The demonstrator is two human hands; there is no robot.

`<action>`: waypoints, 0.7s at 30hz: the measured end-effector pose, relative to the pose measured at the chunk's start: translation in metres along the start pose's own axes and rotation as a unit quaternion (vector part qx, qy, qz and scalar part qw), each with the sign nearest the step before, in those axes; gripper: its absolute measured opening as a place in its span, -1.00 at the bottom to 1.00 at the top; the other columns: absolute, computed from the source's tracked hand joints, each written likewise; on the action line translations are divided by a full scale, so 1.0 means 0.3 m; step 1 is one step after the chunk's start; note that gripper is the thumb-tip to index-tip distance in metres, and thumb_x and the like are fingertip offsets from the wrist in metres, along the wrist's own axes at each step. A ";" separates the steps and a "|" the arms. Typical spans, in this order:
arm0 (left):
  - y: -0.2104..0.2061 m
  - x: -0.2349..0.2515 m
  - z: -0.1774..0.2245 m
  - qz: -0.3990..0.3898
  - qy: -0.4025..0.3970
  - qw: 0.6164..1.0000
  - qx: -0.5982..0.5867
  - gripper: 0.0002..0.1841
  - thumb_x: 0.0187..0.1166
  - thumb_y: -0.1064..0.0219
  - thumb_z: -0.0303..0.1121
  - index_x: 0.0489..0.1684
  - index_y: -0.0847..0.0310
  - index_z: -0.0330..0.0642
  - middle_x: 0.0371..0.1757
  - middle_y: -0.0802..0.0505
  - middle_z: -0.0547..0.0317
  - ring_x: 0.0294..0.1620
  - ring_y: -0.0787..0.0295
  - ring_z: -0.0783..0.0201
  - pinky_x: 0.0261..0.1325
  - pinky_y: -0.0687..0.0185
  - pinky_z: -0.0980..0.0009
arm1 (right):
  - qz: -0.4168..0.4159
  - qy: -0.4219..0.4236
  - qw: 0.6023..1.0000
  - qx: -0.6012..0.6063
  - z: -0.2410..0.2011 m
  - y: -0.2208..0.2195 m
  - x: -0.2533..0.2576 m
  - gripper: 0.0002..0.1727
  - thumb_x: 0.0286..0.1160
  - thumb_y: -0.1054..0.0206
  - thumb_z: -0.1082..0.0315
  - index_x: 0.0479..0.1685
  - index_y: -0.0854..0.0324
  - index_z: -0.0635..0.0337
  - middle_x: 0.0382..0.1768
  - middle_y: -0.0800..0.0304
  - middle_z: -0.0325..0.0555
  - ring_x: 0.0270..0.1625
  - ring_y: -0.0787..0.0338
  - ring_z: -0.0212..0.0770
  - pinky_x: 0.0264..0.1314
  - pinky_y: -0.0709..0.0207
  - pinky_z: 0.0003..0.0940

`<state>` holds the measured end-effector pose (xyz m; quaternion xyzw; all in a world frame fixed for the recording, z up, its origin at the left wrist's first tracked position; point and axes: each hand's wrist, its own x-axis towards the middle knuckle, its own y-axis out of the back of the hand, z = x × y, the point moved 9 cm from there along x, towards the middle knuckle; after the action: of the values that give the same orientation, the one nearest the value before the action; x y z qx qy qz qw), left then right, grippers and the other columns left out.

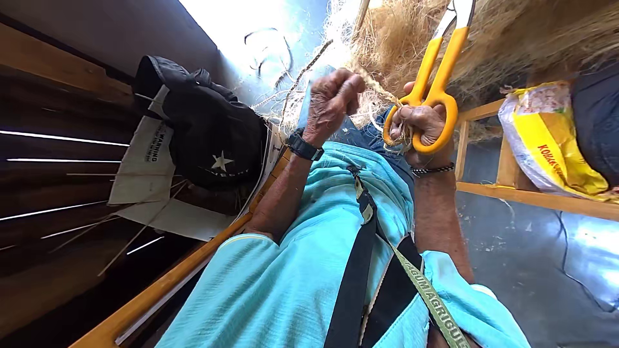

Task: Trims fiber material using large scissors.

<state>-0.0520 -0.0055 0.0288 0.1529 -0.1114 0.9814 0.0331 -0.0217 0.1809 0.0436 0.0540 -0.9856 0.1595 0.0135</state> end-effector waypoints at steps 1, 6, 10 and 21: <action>0.055 -0.006 -0.016 0.032 0.014 0.999 0.022 -0.75 0.74 -0.08 -0.48 -0.33 -0.66 -0.26 -0.60 -0.73 0.34 -0.61 -0.64 0.43 -0.41 -0.71 0.38 | -0.005 0.003 1.000 0.009 -0.006 -0.001 0.000 -0.57 0.32 -0.24 0.60 0.25 -0.47 0.31 -0.55 -0.73 -0.28 -0.59 -0.73 -0.35 -0.52 -0.73 -0.42; 0.289 -0.060 -0.103 0.183 0.093 0.975 0.087 -0.88 0.59 -0.28 -0.50 -0.08 -0.67 -0.34 -0.30 -0.85 0.16 -0.29 -0.83 0.30 -0.11 -0.81 0.28 | -0.014 0.007 1.000 0.013 -0.024 0.004 0.003 -0.60 0.38 -0.19 0.61 0.24 -0.49 0.26 -0.54 -0.77 -0.29 -0.58 -0.75 -0.35 -0.49 -0.74 -0.42; 0.223 -0.101 -0.143 0.091 0.182 0.979 0.005 -0.90 0.66 -0.27 -0.41 -0.19 -0.67 -0.22 -0.37 -0.86 0.26 -0.38 -0.81 0.38 -0.20 -0.80 0.37 | -0.023 0.010 1.000 -0.005 -0.031 -0.001 0.007 -0.62 0.39 -0.16 0.59 0.22 -0.49 0.23 -0.53 -0.79 -0.30 -0.56 -0.77 -0.36 -0.47 -0.76 -0.43; -0.174 -0.107 0.016 0.013 0.092 0.982 -0.165 -0.94 0.59 -0.30 -0.56 -0.28 -0.66 -0.30 -0.38 -0.82 0.17 -0.35 -0.76 0.36 -0.18 -0.76 0.37 | -0.002 0.007 0.997 -0.079 0.007 0.018 -0.002 -0.46 0.20 -0.45 0.55 0.29 -0.52 0.33 -0.24 -0.82 -0.19 -0.25 -0.84 -0.30 -0.16 -0.81 -0.33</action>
<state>-0.0148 0.0431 0.0342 0.0532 -0.2699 0.9598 0.0553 -0.0219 0.1855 0.0398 0.0541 -0.9949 0.0812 0.0246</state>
